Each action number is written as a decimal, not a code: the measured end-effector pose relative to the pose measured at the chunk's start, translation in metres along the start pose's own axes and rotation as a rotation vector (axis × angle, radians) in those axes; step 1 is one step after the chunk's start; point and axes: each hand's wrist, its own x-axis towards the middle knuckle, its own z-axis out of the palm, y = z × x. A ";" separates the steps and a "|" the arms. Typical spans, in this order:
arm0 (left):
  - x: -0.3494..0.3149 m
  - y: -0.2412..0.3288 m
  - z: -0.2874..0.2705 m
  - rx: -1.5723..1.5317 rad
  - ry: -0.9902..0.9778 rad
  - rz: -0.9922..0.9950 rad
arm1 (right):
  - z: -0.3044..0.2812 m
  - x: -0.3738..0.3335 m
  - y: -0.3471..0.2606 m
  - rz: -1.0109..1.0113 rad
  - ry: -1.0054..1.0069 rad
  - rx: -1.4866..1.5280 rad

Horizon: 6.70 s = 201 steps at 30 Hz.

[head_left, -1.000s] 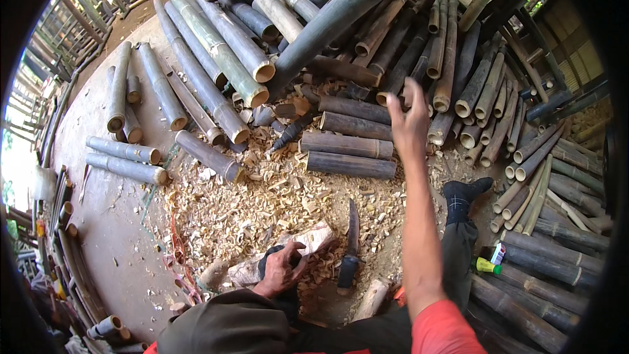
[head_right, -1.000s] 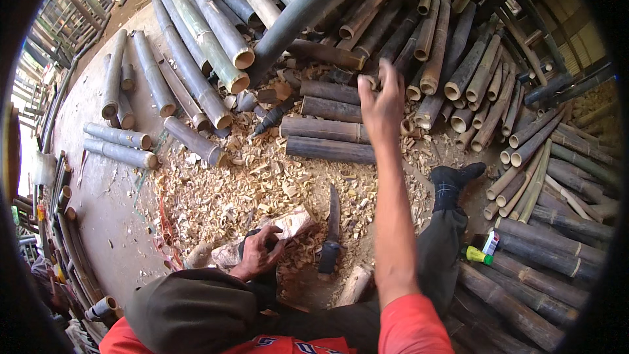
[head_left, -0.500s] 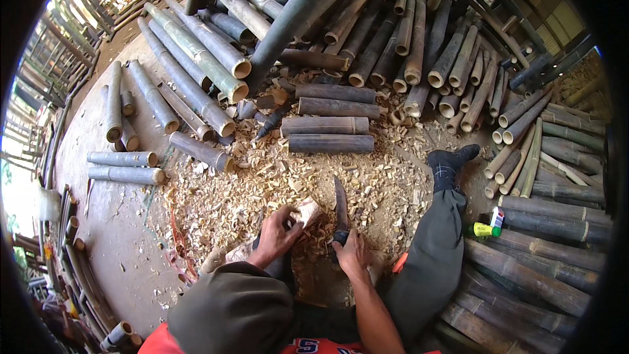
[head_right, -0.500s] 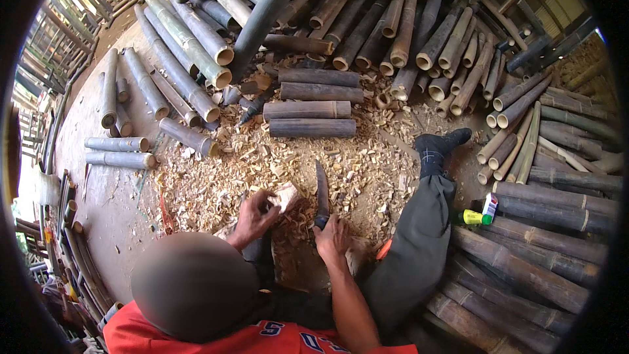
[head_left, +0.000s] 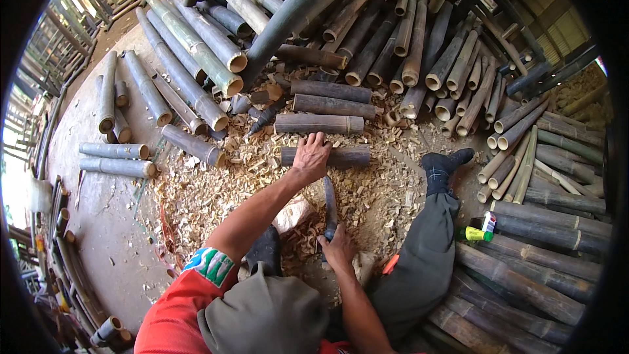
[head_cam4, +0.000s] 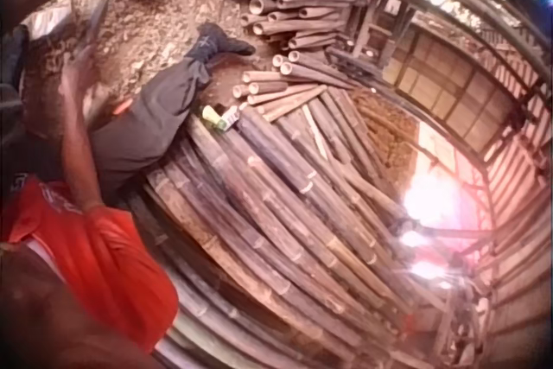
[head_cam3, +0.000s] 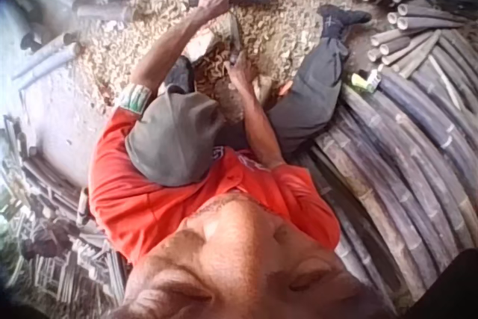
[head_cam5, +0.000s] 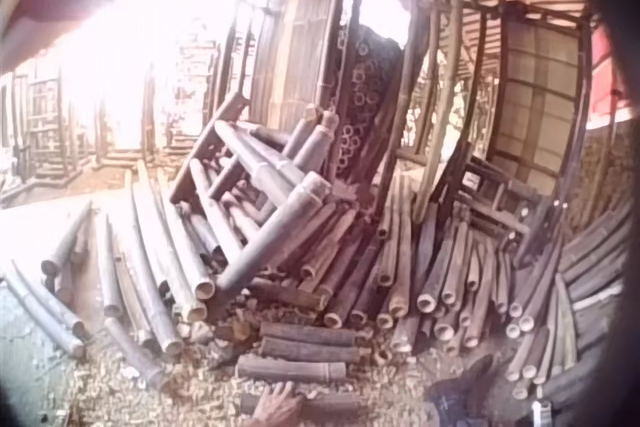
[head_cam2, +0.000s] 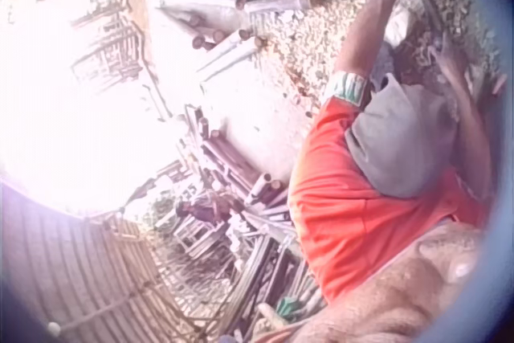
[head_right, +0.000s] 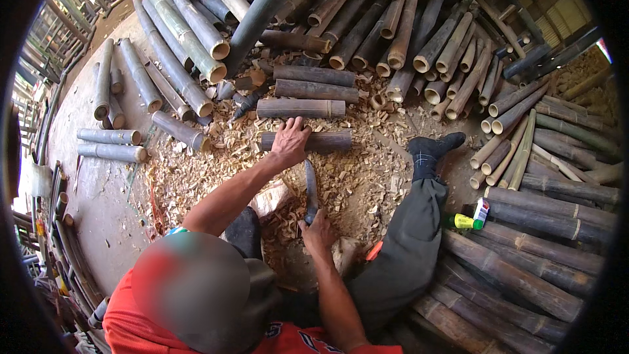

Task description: The person shaves a bamboo pole using a knife while sitting on the floor.

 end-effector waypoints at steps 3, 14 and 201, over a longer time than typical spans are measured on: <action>-0.013 0.001 -0.032 -0.210 -0.002 -0.155 | -0.001 0.008 0.006 -0.014 -0.079 0.063; -0.118 -0.077 -0.072 -1.904 0.559 -0.635 | 0.006 0.026 0.030 -0.043 0.086 0.599; -0.234 -0.071 -0.078 -1.612 0.735 -0.585 | -0.056 -0.058 -0.075 -0.440 0.098 0.074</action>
